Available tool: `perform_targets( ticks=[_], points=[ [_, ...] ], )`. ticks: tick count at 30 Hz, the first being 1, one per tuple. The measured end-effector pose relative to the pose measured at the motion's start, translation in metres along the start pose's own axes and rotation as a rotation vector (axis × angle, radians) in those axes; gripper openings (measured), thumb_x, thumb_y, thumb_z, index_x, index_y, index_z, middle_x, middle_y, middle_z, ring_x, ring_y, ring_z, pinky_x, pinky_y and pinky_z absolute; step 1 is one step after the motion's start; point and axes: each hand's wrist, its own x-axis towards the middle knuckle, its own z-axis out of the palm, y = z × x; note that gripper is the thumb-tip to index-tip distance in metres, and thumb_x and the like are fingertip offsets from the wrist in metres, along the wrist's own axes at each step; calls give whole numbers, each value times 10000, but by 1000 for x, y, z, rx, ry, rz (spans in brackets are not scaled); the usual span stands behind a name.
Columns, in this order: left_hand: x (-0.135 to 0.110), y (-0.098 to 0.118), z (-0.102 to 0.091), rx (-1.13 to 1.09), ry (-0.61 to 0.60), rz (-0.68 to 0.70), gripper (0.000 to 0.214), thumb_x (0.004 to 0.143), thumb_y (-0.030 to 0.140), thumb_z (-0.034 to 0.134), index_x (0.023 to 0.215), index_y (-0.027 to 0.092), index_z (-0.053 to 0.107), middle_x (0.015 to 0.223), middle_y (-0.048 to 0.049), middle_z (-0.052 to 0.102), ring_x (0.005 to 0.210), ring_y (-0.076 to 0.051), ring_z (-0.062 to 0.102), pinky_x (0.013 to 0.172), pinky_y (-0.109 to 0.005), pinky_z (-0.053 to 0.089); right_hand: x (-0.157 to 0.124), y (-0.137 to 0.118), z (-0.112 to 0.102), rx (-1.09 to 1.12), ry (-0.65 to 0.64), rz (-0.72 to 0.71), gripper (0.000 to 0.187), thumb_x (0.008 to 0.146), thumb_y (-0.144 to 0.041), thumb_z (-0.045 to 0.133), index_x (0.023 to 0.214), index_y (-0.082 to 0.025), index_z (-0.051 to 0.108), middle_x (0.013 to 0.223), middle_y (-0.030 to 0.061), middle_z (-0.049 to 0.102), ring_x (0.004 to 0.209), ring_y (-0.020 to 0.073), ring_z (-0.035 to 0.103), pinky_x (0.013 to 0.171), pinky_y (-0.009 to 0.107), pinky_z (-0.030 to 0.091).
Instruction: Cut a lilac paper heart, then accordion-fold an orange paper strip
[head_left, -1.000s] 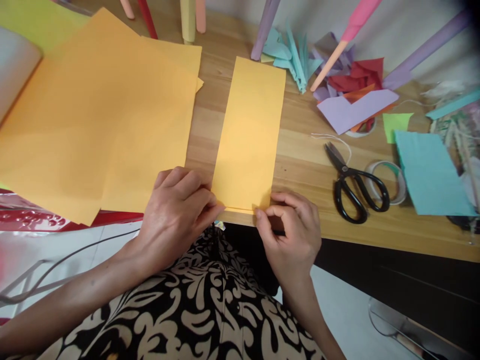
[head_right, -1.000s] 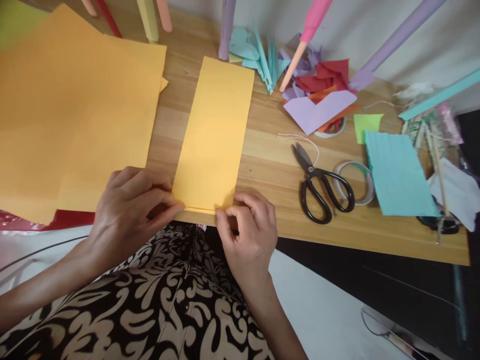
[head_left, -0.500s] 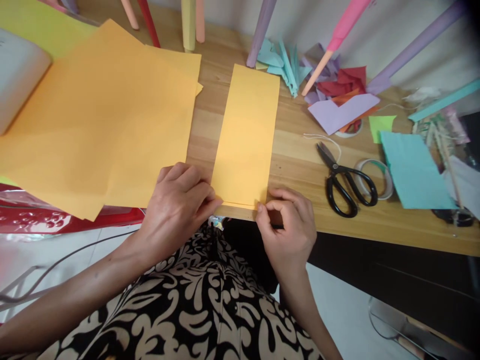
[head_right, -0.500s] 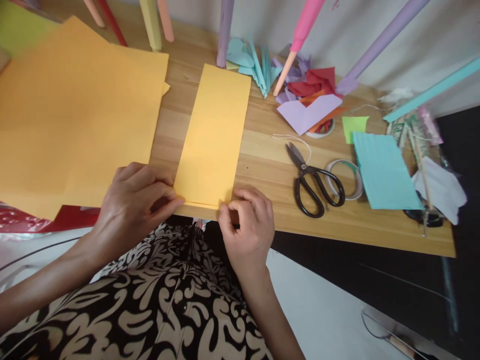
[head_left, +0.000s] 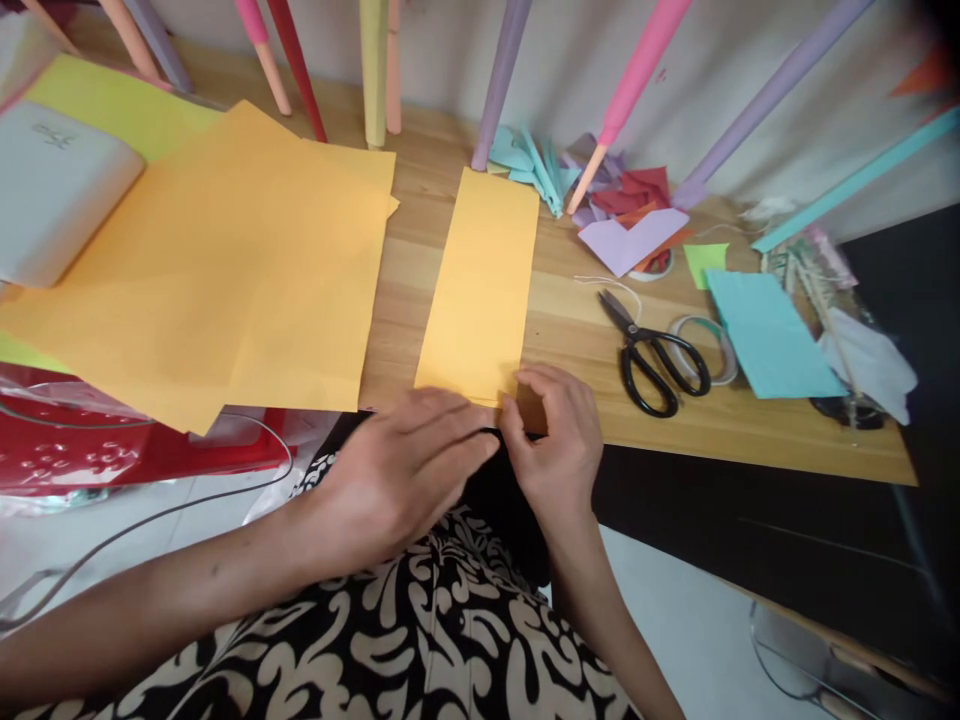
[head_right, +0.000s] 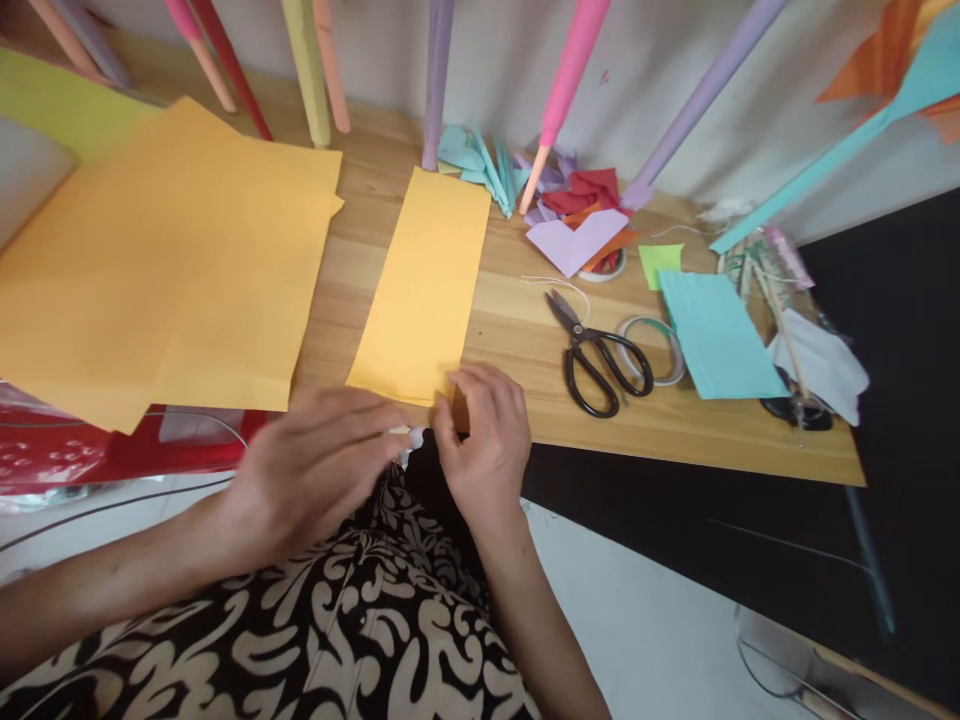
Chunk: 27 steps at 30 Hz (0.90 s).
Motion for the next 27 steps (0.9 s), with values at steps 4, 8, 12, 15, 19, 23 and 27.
perform_targets(
  ticks=[4, 8, 12, 15, 19, 23, 27],
  points=[
    [-8, 5, 23, 11, -100, 61, 261, 988, 99, 471, 1183, 49, 638, 1255, -171, 683, 1203, -259, 645, 1047, -432, 568, -1, 1, 0, -2, 5, -9, 194, 898, -155, 621, 1087, -199, 622, 1072, 92, 710, 1054, 235, 640, 941, 424, 522],
    [-15, 0, 26, 39, -130, 31, 282, 997, 112, 470, 1220, 80, 640, 1315, -142, 658, 1261, -255, 612, 1093, -459, 540, -1, 2, 1, -13, 5, -10, 199, 894, -150, 619, 1086, -203, 621, 1073, 90, 710, 1056, 238, 640, 943, 425, 521],
    [-17, -4, 22, 31, -134, 17, 278, 994, 90, 459, 1204, 69, 641, 1298, -149, 667, 1248, -256, 622, 1080, -482, 549, 0, 2, 1, -14, -3, -18, 204, 893, -134, 615, 1086, -199, 619, 1072, 88, 711, 1053, 237, 637, 942, 419, 523],
    [-21, -8, 20, 24, -126, 19, 273, 984, 85, 493, 1222, 65, 624, 1291, -142, 671, 1258, -265, 612, 1070, -487, 558, 0, 1, 2, -19, 0, -16, 202, 891, -124, 619, 1084, -186, 622, 1072, 94, 712, 1056, 236, 635, 945, 417, 524],
    [-32, -15, 16, 8, -119, 8, 311, 975, 74, 516, 1278, 57, 586, 1327, -149, 646, 1306, -278, 571, 1098, -498, 533, -1, 3, 1, -10, -15, -10, 213, 902, -122, 613, 1107, -180, 620, 1091, 100, 711, 1075, 239, 633, 959, 430, 524],
    [-40, -17, 12, 7, -111, -29, 365, 963, 51, 529, 1327, 44, 558, 1375, -164, 608, 1348, -301, 521, 1115, -510, 512, -3, 2, -6, 26, 19, -1, 262, 920, -56, 544, 1120, -200, 634, 1091, 93, 715, 1063, 227, 652, 928, 426, 549],
    [-41, -17, 12, 6, -98, -33, 342, 969, 69, 535, 1309, 49, 573, 1381, -167, 602, 1329, -307, 535, 1098, -522, 519, -7, -9, -13, 53, 42, -119, 314, 882, -36, 589, 1136, -205, 663, 1071, 87, 720, 1054, 233, 661, 969, 460, 548]
  ],
)
